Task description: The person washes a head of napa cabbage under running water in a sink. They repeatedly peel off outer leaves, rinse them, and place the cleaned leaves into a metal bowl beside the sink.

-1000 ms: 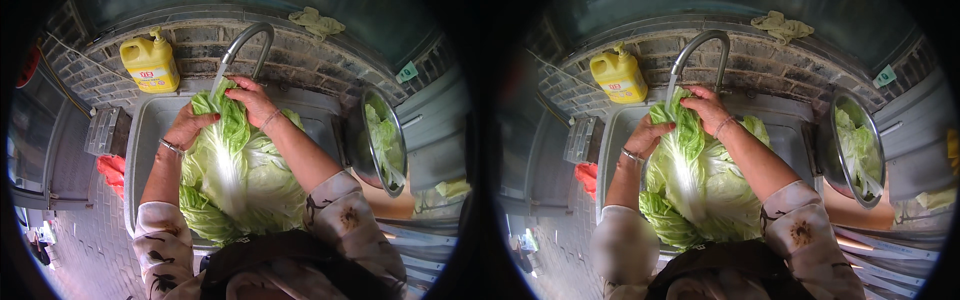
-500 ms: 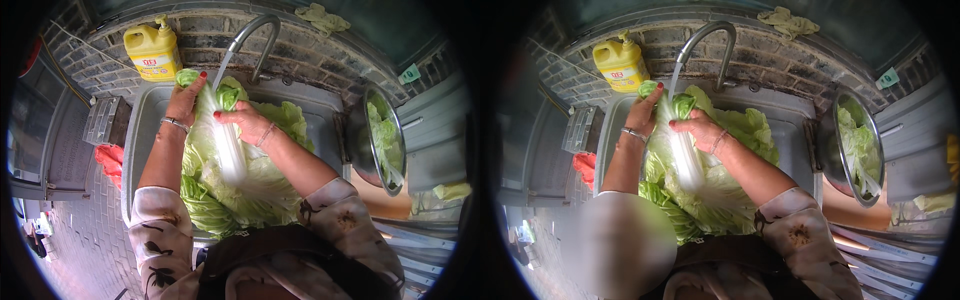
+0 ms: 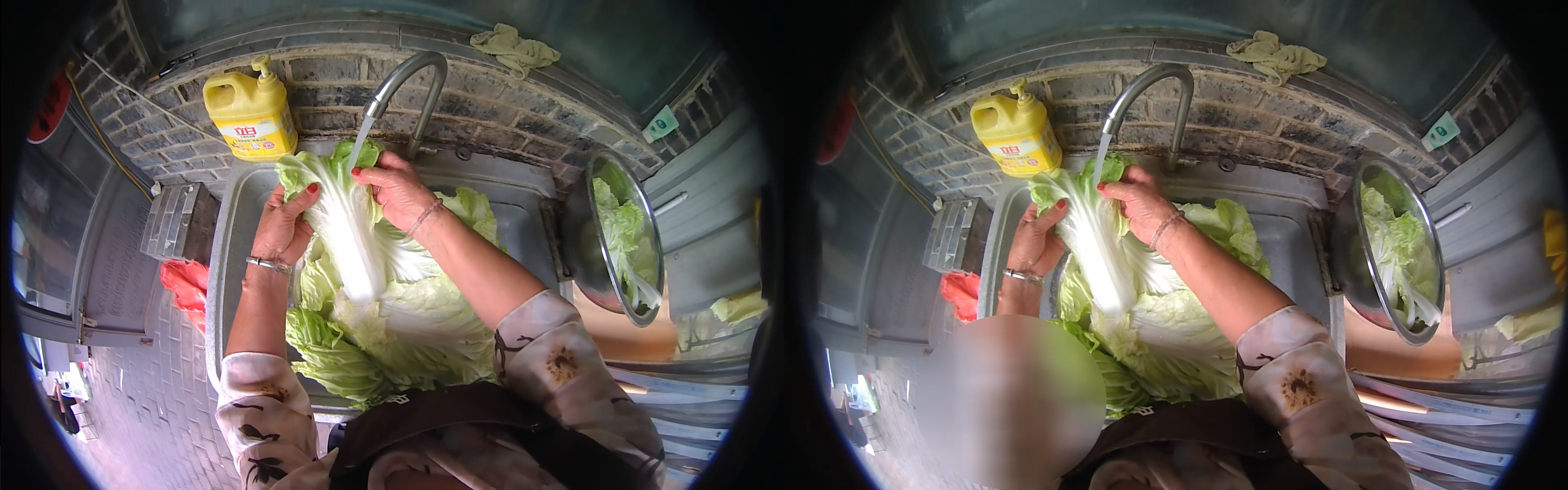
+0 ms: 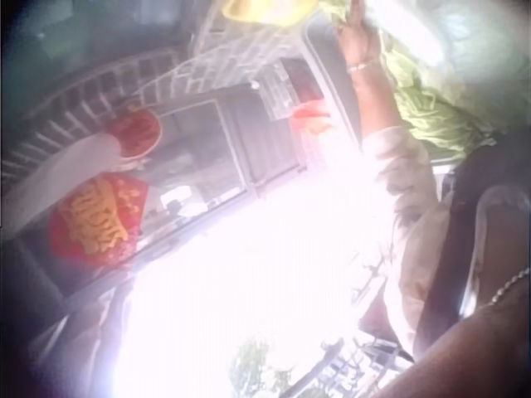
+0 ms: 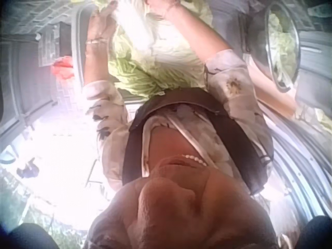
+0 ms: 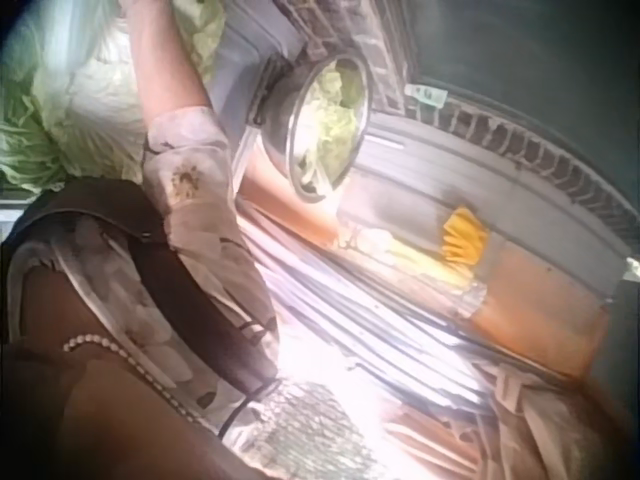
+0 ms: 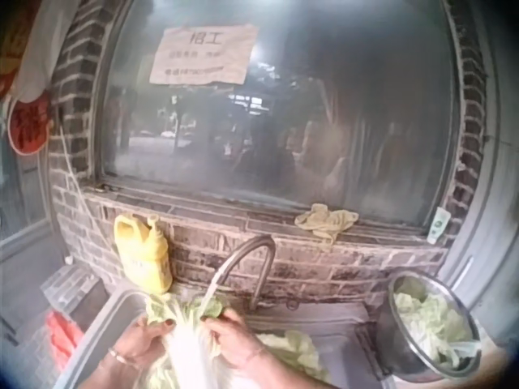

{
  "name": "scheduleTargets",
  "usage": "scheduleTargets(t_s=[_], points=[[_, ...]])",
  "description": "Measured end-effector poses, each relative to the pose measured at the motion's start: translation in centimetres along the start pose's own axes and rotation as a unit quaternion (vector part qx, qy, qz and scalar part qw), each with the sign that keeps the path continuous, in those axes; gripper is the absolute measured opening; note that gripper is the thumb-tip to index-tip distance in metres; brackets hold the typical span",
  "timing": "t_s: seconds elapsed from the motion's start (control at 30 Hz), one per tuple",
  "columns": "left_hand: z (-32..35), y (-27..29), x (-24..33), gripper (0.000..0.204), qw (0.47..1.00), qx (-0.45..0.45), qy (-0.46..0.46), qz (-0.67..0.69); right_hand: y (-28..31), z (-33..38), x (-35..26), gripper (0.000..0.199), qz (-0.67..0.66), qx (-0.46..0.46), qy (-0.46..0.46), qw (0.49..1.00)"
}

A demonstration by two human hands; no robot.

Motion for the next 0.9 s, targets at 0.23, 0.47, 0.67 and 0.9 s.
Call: scheduleTargets(t_s=[0.23,0.47,0.67,0.9], points=[[0.1,0.3,0.3,0.027,0.999,-0.004,-0.021,0.046,-2.4,0.1,0.2,0.031,-0.093,-0.096,-0.047,0.990],[0.1,-2.4,-1.9,0.038,0.984,0.014,0.123,-0.129,-0.2,-0.6,-1.6,0.038,-0.056,0.092,0.062,0.992],[2.1,-1.8,-3.8,0.040,0.972,-0.149,0.118,-0.137,1.7,-1.1,-2.8,0.035,-0.079,0.160,0.118,0.977],[2.0,-1.1,-2.8,0.032,0.982,-0.145,0.097,-0.069,1.8,0.3,-1.9,0.017,-0.102,0.099,0.004,0.990]])
Point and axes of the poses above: each hand's wrist, its own z-axis away from the middle knuckle, its own y-axis out of the back of the hand, x = y × z, the point moved 2 cm from there along -z, towards the middle knuckle, and after that the axes turned 3 degrees about z, right-handed, at the moved point
